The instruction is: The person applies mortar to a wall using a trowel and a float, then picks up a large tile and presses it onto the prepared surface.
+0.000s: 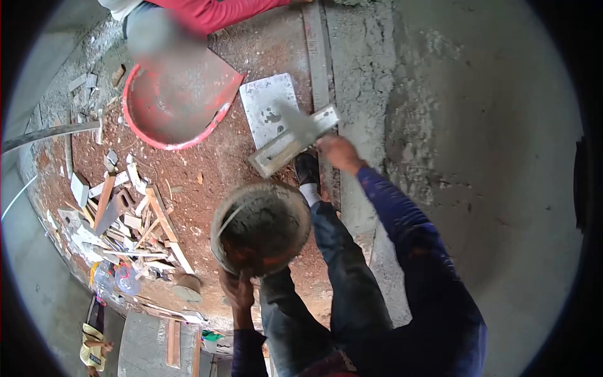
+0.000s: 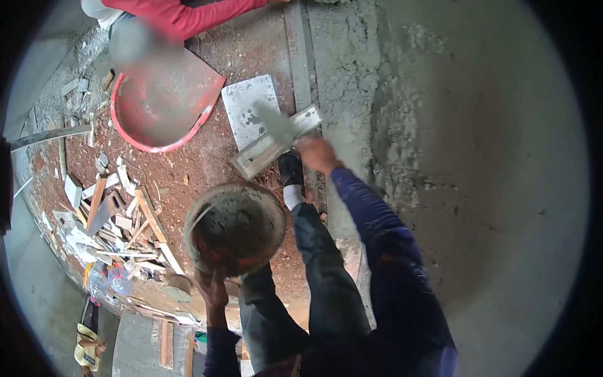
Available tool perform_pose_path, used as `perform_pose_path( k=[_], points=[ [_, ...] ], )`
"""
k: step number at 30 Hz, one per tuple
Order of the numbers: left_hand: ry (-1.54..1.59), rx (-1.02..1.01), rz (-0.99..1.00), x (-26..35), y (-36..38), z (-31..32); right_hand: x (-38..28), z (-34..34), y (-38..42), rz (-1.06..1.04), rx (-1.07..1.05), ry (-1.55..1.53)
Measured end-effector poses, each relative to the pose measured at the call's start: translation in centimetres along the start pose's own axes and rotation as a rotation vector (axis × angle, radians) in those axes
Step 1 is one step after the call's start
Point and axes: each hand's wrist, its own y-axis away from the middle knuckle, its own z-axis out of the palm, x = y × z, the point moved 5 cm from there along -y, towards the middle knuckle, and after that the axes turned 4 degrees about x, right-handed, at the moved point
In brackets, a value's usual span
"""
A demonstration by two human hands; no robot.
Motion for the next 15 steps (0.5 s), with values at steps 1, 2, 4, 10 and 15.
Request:
perform_pose_path(
  k=[1, 2, 4, 10, 15],
  points=[
    [-0.013, 0.022, 0.044, -0.7, -1.0, 0.4, -1.8, 2.2, -1.7, 0.044, -0.015, -0.037],
    [-0.005, 0.045, 0.016, -3.8, -0.7, -0.2, -3.6, 4.4, -3.4, 0.089, -0.028, -0.074],
    [-0.047, 0.090, -0.064, -5.3, -0.2, -0.3, -7.8, 2.8, -6.7, 0.067, -0.252, -0.107],
    [-0.109, 0.086, -0.145, -6.8, -0.1, 0.0, -2.4, 6.4, -9.9, 0.097, -0.296, -0.054],
    [-0.110, 0.077, -0.138, -7.5, 0.2, -0.7, 6.5, -2.3, -5.8, 0.569, 0.279, -0.221]
  ],
)
